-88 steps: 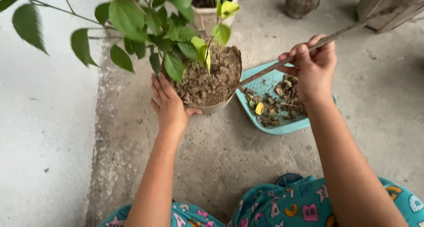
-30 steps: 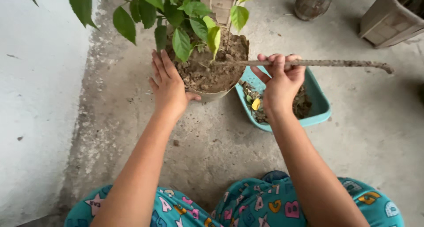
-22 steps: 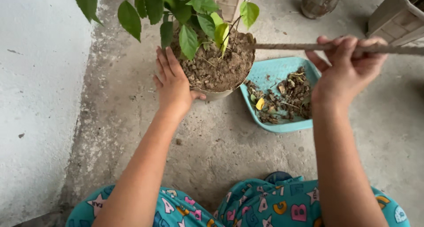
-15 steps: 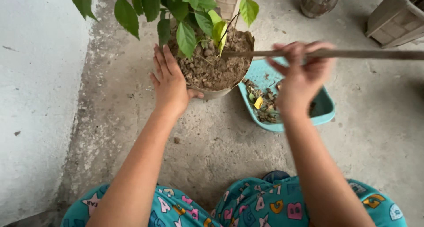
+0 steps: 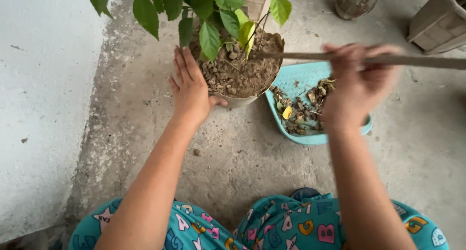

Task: The person removes dry leaves and debris from a potted plant by hand and places them into a blue tray. They then use a wooden stick to loosen the soil around the plant's base.

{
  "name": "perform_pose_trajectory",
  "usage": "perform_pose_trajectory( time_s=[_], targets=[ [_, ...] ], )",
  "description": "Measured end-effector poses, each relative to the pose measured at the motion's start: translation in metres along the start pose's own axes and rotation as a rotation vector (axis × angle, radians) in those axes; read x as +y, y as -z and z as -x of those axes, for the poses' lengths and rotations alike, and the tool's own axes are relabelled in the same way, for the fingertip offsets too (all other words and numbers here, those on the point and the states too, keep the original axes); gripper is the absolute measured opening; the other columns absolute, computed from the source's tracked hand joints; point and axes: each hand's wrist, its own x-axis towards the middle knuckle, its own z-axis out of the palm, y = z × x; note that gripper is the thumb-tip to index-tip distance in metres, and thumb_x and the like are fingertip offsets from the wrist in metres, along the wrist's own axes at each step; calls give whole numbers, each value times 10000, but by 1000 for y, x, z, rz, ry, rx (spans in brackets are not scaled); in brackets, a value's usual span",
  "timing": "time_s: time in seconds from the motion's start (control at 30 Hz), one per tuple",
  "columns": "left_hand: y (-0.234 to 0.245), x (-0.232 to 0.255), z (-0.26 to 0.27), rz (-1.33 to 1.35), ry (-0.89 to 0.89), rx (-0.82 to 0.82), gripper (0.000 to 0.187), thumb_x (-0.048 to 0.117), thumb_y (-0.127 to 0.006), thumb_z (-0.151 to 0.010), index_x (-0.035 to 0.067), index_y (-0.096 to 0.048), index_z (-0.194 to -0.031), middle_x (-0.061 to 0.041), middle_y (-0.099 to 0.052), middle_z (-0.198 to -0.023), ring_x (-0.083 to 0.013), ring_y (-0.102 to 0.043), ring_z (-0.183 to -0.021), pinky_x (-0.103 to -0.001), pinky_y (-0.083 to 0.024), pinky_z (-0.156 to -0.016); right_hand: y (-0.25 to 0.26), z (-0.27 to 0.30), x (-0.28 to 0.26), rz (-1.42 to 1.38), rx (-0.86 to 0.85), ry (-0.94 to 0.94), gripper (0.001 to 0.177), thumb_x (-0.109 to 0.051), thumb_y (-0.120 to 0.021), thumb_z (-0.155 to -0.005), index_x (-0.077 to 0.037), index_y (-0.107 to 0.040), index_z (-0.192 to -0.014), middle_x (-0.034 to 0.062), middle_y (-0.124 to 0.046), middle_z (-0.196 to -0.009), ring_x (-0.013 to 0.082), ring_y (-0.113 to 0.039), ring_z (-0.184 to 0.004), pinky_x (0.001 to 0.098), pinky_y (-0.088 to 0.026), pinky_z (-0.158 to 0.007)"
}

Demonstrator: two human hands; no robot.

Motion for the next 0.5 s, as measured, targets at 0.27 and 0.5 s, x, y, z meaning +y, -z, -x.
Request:
perform_pose_trajectory(
  time_s=[0.27,0.5],
  targets=[
    [0,5,-2,-10,31,-19,1575,379,-1000,-532,3,137,-1554,-275,99,-1663,-425,-17,-1568,-691,-176,-1188,-58,13,-20,-58,-57,-93,230,79,-582,-1126,-107,-447,-1120,125,-687,-1001,253,-774,-1002,397,-712,-902],
    [-4,-2,-2,-16,20,-12,1576,401,-996,-529,2,139,-1547,-282,90,-1660,-431,-19,-1568,-689,-181,-1197,-20,-10,-39,-22,-42,42,209,105,-541,-1160,-88,-480,-1109,147,-673,-901,260,-759,-876,426,-700,-864]
  ],
)
